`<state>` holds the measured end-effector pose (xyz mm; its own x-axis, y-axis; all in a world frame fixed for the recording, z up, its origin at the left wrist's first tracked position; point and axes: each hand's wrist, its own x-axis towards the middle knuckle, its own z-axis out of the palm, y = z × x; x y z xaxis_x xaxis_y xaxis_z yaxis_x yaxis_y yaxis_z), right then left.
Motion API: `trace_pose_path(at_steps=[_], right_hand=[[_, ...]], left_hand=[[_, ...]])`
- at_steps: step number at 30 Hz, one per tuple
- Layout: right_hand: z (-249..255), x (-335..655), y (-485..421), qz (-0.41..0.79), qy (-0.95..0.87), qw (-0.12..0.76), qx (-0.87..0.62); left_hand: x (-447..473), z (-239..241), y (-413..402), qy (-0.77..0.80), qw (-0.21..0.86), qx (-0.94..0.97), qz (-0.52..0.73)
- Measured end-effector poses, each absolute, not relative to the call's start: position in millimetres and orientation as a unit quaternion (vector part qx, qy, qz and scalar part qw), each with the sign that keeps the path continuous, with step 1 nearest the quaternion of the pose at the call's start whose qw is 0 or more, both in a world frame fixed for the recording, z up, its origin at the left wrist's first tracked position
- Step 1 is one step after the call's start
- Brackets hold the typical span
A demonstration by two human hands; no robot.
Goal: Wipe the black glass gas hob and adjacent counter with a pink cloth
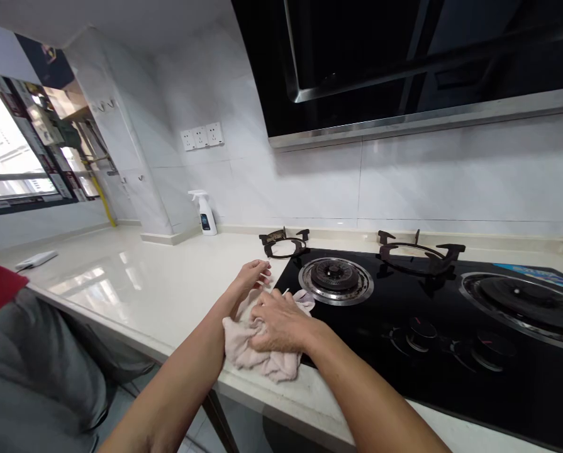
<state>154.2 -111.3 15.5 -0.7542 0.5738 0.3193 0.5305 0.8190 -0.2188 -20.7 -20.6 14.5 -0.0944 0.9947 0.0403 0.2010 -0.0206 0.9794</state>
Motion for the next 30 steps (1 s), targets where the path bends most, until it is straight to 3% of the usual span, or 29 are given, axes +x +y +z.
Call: trace_pose_path(at_steps=[8,13,23,26,30], right_hand=[[4.2,193.9,-60.3,-0.004,-0.809,0.231,-0.541],[11.4,189.3,-71.6,0.022,-0.857,0.175,-0.485],[24.3,148.5,-128.9,0.15,-0.956,0.118,-0.224],[25.2,149.1,-123.1,0.175,-0.951,0.107,-0.232],[21.3,163.6,-98.0,0.112,-0.923,0.142,-0.34]], left_hand=[[-20.3,10.5,-14.1,0.567,0.418,0.535,0.466],[-16.4,13.3,-17.7,0.568,0.414,0.541,0.462],[-8.3,11.4,-22.4,0.575,0.432,0.576,0.389],[-8.9,11.0,-23.6,0.574,0.426,0.583,0.387],[-10.4,10.6,-24.6,0.571,0.415,0.593,0.387]])
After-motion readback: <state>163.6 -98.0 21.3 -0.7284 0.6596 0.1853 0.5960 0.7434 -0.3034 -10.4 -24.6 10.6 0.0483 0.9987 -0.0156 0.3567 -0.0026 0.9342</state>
